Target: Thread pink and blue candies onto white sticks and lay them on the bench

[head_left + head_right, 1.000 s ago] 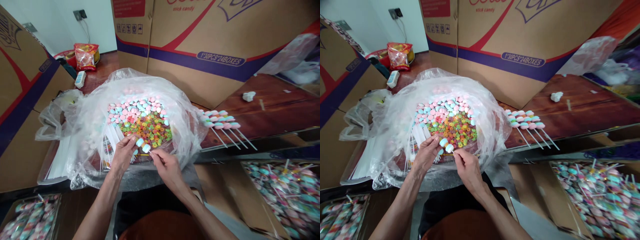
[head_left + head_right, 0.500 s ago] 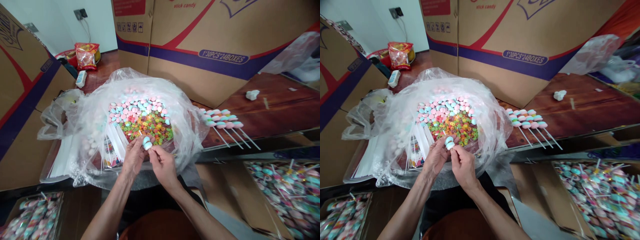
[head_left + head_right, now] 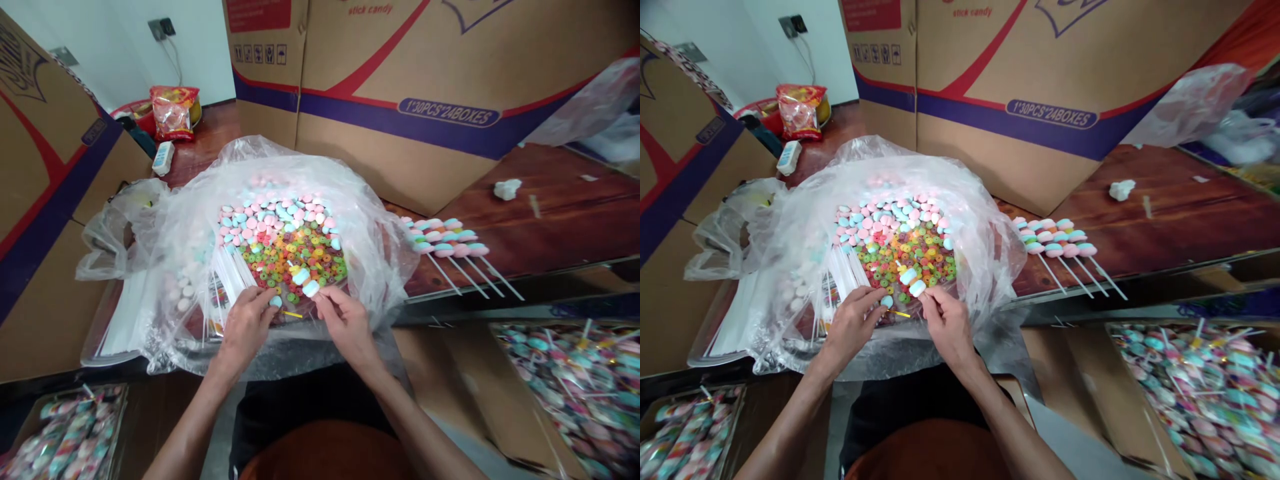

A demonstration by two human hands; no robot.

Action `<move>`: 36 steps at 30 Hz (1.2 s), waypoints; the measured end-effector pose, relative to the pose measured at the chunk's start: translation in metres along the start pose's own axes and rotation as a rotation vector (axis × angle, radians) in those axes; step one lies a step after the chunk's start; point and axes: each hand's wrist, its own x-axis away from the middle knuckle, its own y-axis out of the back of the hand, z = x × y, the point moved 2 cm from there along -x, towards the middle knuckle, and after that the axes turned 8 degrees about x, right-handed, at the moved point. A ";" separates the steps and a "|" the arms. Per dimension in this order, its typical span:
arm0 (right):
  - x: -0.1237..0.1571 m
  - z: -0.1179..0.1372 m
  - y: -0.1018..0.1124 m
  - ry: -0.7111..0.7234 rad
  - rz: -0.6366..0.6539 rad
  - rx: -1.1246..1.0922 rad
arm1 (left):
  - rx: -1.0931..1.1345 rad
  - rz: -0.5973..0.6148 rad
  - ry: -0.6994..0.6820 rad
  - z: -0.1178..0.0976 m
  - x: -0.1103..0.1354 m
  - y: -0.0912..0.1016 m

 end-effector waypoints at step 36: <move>0.001 -0.023 -0.009 0.018 -0.005 -0.089 | -0.600 -0.279 0.237 -0.010 -0.161 -0.018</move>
